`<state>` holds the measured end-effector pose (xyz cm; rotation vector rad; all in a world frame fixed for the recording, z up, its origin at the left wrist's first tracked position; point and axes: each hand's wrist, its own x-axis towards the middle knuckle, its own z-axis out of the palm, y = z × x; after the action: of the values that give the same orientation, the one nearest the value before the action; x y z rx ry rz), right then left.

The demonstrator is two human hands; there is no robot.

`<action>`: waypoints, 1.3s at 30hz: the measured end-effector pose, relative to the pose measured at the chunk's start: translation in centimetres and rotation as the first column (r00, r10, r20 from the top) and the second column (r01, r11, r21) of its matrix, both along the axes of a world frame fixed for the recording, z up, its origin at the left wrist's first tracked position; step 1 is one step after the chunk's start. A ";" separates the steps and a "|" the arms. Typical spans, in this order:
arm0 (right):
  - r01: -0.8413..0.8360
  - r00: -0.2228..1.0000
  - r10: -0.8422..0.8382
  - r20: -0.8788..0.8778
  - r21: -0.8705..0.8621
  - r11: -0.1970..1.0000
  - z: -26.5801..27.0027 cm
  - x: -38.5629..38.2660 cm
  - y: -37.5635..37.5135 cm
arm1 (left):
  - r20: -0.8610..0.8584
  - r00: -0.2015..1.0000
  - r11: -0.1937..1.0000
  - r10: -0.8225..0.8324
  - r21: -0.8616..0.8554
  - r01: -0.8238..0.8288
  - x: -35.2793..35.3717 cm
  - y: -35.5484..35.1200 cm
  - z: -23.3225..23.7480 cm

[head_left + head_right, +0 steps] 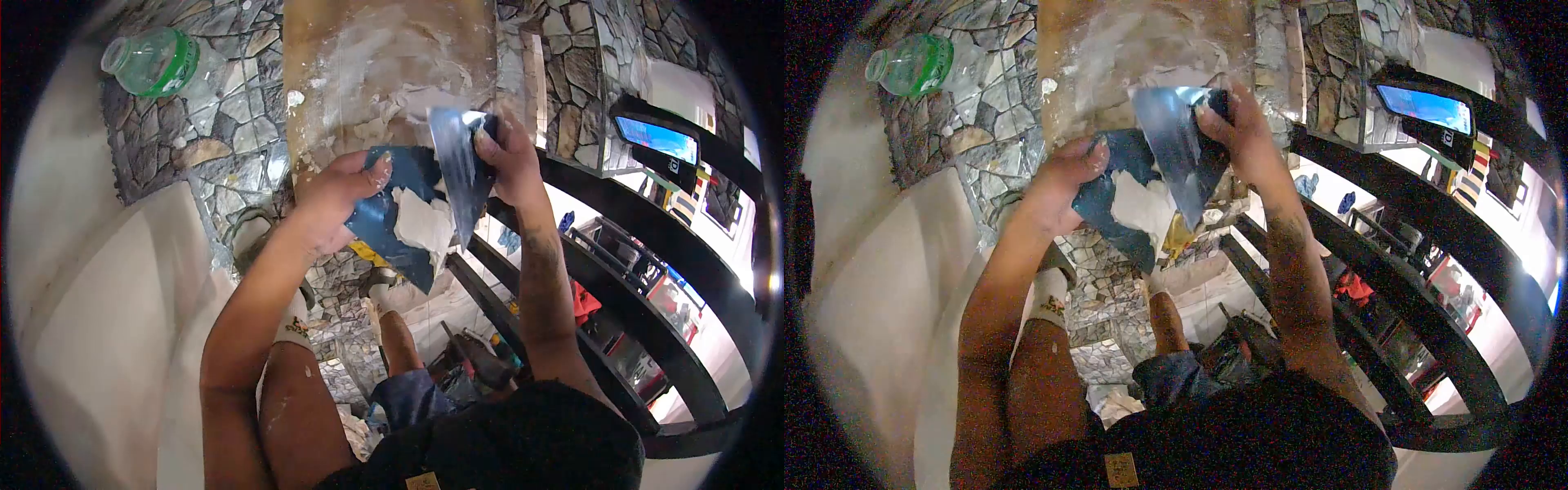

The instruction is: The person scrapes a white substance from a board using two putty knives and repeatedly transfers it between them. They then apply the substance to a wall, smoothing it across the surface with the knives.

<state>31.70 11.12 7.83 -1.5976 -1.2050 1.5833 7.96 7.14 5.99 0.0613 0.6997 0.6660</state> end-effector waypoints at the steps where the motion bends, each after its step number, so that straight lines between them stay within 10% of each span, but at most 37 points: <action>1: -0.045 0.998 0.045 0.048 0.004 0.999 0.0 0.2 -0.1 | -0.011 1.000 1.000 -0.012 -0.009 0.012 -0.1 -0.1 0.2; 14: -0.511 0.800 0.536 0.270 -0.162 0.844 -1.5 4.3 -3.1 | 0.034 0.988 0.989 0.148 0.023 -0.148 -2.3 0.7 0.1; 17: -0.385 0.816 0.426 0.391 -0.183 0.904 -2.5 5.8 -5.1 | -0.085 0.965 0.965 0.247 0.115 -0.237 -3.9 1.6 0.4; 19: 0.034 0.999 -0.034 0.001 -0.217 0.976 -1.5 6.1 -6.3 | -0.362 0.912 0.973 0.193 0.191 -0.130 -4.4 1.6 0.5; 22: 0.344 0.922 -0.351 -0.164 -0.066 0.936 2.8 3.5 -6.7 | -0.207 0.925 0.944 0.320 0.156 -0.292 -4.1 0.9 0.6; 24: 0.062 0.908 -0.163 0.386 0.261 0.963 4.7 2.8 -7.3 | -0.140 0.914 0.923 0.380 0.118 -0.365 -4.1 0.4 0.1; 26: -0.519 0.662 -0.047 0.748 0.502 0.692 6.5 1.1 -6.5 | -0.161 0.914 0.927 0.373 0.111 -0.359 -4.8 0.0 -1.1; 32: -0.622 0.694 0.044 0.719 0.568 0.539 7.5 0.4 -5.9 | -0.287 0.889 0.933 0.358 0.139 -0.332 -4.6 -0.2 -1.6; 38: -0.287 0.882 -0.008 0.471 0.552 0.783 5.3 0.0 -6.8 | -0.348 0.903 0.968 0.251 0.082 -0.238 -4.4 -0.6 -1.8; 39: -0.201 0.752 -0.032 0.658 0.274 0.940 6.8 -0.9 -7.3 | -0.431 0.851 0.949 0.300 0.045 -0.311 -3.8 -0.7 -1.6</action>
<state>30.80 3.81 14.59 -1.9467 -1.8169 0.7789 4.21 6.47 4.35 0.0754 1.1664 0.9647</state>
